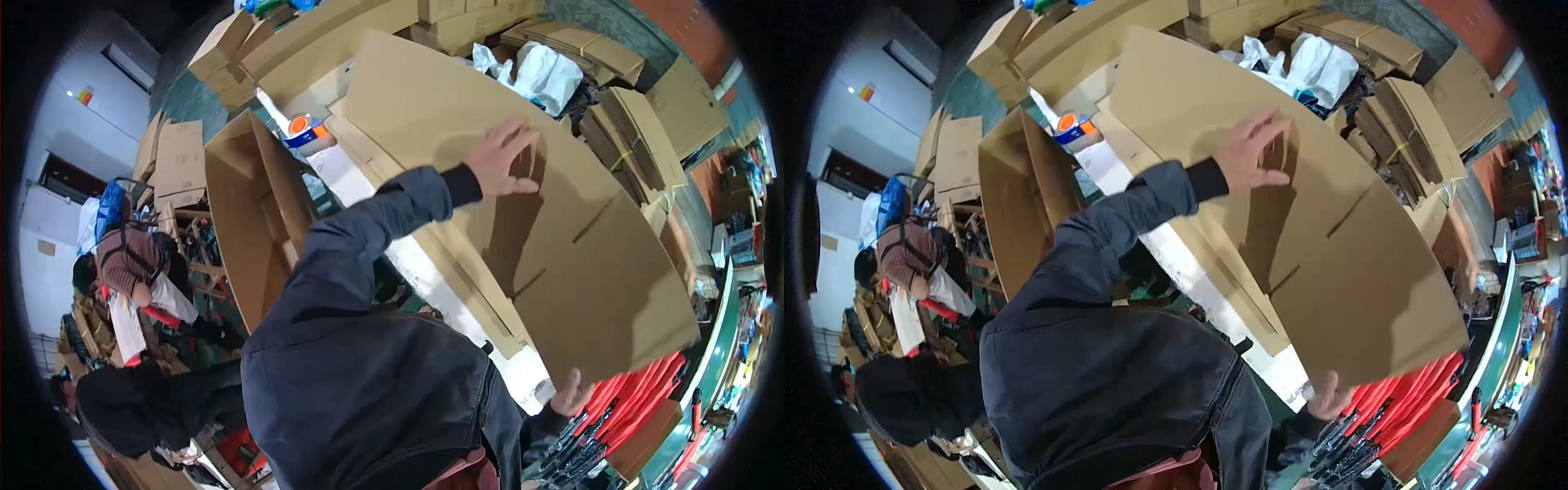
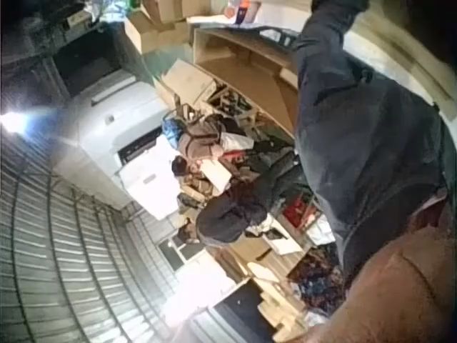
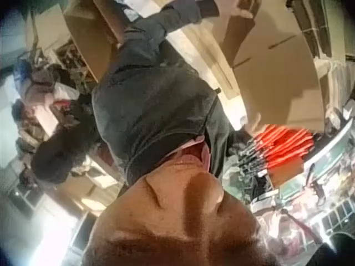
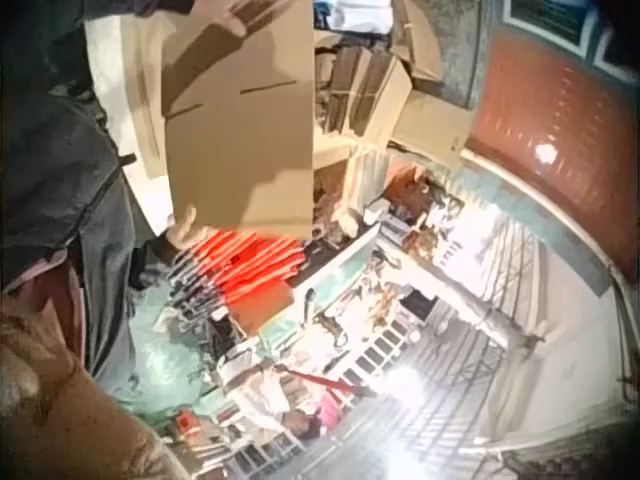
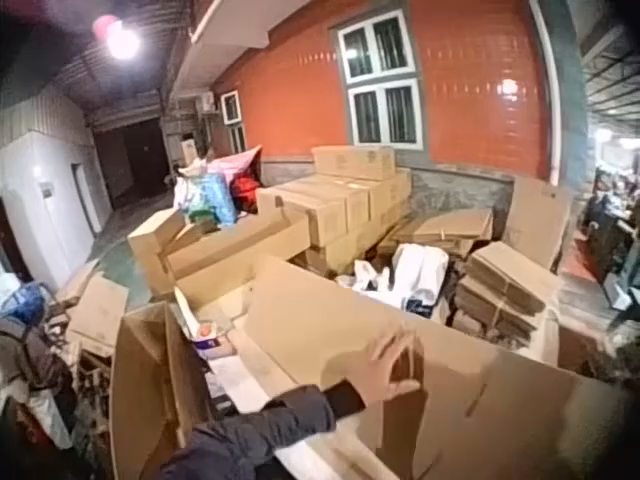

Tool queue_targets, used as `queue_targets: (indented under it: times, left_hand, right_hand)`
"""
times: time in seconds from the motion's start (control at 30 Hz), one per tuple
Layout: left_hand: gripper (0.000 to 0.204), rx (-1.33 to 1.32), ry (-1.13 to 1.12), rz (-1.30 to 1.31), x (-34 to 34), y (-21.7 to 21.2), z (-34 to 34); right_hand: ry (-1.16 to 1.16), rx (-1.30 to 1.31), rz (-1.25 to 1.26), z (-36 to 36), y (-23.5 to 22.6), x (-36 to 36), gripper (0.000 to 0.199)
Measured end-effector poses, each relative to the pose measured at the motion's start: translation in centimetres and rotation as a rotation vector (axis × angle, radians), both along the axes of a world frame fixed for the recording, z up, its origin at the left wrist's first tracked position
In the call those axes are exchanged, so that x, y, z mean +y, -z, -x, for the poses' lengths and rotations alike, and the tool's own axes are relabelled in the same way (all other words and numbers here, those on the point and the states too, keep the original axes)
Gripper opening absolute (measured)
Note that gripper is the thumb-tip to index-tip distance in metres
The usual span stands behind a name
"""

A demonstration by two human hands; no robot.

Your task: The person is packing red umbrellas into a large cardboard box and then taping it shut.

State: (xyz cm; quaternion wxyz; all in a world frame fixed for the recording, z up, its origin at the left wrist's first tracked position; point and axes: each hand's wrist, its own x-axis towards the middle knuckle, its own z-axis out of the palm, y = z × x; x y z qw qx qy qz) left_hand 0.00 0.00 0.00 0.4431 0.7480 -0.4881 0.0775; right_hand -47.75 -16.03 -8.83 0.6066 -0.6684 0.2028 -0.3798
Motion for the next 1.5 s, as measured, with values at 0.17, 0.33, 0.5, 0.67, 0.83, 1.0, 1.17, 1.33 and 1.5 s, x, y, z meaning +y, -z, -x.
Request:
queue_targets:
  times: [0.17, 0.33, 0.5, 0.67, 0.83, 1.0, 1.17, 1.33, 1.5]
  left_hand:
    - [0.071, -0.531, -0.046, 0.013, -0.6, -10.0, -0.4]
    - [0.031, -0.571, 0.274, -0.345, -4.7, -3.9, 0.7]
    - [0.032, -0.473, 0.202, -0.468, -3.4, -1.0, -0.1]
    - [0.036, -0.041, 0.387, -0.807, -5.2, -6.6, 0.3]
    - [0.030, 0.291, 0.431, -0.749, -6.4, -5.7, -0.8]
    - [0.027, 0.351, 0.376, -0.723, -8.0, -5.6, -0.4]
    - [0.024, -0.113, 0.361, -0.562, -9.0, -5.1, -1.0]
    - [0.024, -0.403, 0.397, -0.686, -5.9, -5.5, -6.3]
    - [0.030, -0.567, 0.036, -0.876, 6.6, -6.1, -21.9]
  right_hand:
    - [0.102, 0.049, 0.021, 3.7, 0.6, -2.6, 0.046]
    - [0.780, -0.082, 0.657, 0.9, 20.1, -3.2, 0.044]
    - [0.830, 0.240, 0.225, -0.7, 11.4, -2.9, 0.047]
    - [1.069, 0.244, 0.619, -4.6, -5.8, -3.0, 0.050]
    - [0.296, 0.682, 1.165, -10.0, -9.4, -4.7, 0.051]
    - [0.324, 0.557, 1.246, -9.7, -8.5, -5.2, 0.048]
    - [0.271, 0.449, 1.157, -9.1, -8.3, -4.3, 0.036]
    - [0.300, 0.463, 0.994, -8.9, -9.3, -2.3, 0.018]
    - [0.441, 0.481, 0.962, -9.7, -10.7, -0.5, 0.015]
